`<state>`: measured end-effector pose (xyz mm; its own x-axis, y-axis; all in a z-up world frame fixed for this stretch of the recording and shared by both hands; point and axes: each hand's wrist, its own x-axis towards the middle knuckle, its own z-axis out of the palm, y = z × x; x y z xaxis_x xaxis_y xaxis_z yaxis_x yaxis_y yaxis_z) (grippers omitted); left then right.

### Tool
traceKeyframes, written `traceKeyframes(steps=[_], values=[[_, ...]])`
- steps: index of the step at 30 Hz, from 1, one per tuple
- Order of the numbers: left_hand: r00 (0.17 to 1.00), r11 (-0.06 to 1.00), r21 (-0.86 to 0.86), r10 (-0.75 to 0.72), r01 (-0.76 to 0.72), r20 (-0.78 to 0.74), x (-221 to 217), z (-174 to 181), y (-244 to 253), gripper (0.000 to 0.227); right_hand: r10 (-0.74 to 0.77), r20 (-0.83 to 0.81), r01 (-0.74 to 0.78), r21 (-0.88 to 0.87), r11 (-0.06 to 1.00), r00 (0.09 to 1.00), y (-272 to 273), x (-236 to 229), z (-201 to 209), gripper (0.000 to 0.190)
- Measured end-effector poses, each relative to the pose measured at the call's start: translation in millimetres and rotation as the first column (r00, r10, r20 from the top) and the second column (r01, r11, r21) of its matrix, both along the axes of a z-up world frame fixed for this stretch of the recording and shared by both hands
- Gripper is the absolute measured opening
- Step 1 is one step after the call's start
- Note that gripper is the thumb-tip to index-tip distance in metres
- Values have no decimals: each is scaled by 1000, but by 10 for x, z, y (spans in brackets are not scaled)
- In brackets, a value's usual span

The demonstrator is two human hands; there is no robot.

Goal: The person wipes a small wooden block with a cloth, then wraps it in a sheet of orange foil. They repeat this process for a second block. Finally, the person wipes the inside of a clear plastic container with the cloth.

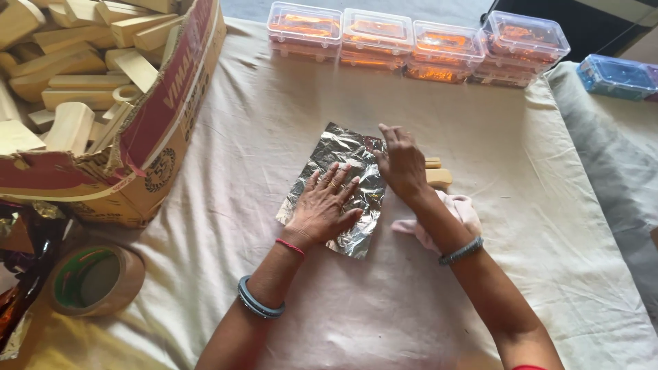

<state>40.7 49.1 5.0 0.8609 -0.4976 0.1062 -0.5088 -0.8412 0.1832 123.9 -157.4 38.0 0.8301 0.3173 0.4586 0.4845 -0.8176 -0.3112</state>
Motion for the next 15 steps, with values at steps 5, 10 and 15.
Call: traceKeyframes(steps=[5,10,15], values=[[992,994,10,108,-107,-72,45,-38,-63,81,34,154,-31,-21,999,988,106,-609,-185,44],[980,967,-163,187,-195,-67,313,-470,39,80,215,-3,-212,-176,961,977,24,-826,-333,62],[917,857,-331,345,-395,-202,75,352,172,50,275,-216,-301,-94,949,937,-59,-762,-191,80]])
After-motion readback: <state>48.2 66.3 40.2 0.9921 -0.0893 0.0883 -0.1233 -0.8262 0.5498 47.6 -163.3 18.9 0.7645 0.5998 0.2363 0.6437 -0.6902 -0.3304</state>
